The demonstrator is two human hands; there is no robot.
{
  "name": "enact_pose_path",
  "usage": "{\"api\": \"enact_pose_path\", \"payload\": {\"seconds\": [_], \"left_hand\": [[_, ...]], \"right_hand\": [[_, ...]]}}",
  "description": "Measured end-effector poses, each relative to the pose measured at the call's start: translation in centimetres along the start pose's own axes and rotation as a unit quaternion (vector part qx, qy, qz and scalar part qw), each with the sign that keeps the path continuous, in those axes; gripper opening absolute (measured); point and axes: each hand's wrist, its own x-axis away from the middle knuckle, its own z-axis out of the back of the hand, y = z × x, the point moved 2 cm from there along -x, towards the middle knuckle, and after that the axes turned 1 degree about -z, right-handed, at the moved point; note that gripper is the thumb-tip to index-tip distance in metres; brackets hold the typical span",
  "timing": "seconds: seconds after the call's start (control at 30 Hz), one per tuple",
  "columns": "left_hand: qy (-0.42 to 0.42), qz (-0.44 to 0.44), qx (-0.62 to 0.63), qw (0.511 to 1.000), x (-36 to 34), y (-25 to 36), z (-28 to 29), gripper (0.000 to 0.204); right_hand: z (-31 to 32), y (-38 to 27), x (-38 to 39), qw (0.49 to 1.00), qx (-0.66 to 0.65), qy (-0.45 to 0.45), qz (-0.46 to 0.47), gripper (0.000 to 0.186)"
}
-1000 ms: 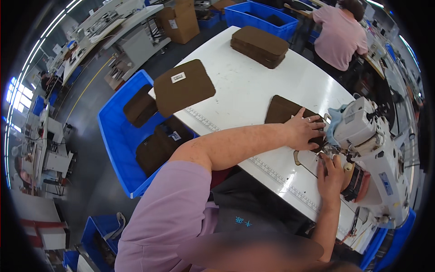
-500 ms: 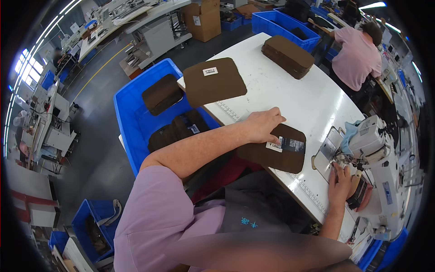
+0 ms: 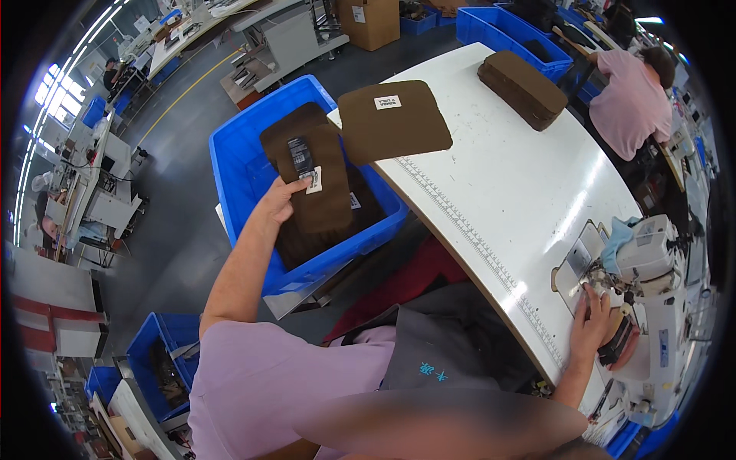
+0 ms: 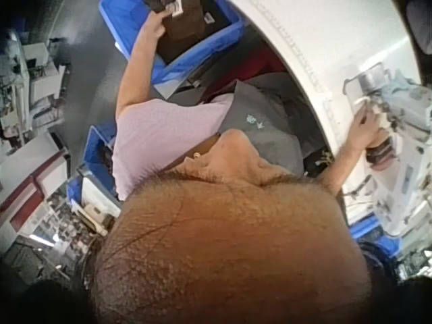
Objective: The person sews pieces of brown leather together using an industrial sewing machine.
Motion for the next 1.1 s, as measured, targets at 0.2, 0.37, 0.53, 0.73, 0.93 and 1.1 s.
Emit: {"api": "enact_pose_path", "payload": {"seconds": [0.2,0.37,0.53,0.73,0.93,1.1], "left_hand": [[0.196,0.072,-0.004,0.978,-5.2,-10.0,0.4,0.036],[0.201,0.060,-0.185,0.960,-7.2,-13.4,-1.1,0.076],[0.391,-0.109,-0.430,0.807,-8.0,-7.0,-0.1,0.078],[0.240,-0.381,-0.398,0.799,-8.5,6.5,-12.5,0.038],[-0.036,-0.483,-0.473,0.737,-12.2,10.3,-30.6,0.023],[-0.104,-0.444,-0.487,0.745,-21.0,8.9,-42.6,0.024]], "right_hand": [[-0.3,0.6,0.3,0.999,0.031,0.017,0.018,0.030],[-0.4,0.7,0.3,0.994,0.054,0.069,0.069,0.030],[0.2,-0.6,0.1,0.999,0.020,0.028,0.018,0.031],[0.9,-1.1,-0.1,0.998,0.019,0.050,0.037,0.030],[0.9,-2.1,-0.6,0.996,-0.007,0.079,0.046,0.024],[0.6,-1.0,-0.6,0.990,-0.090,0.101,0.025,0.019]]}}
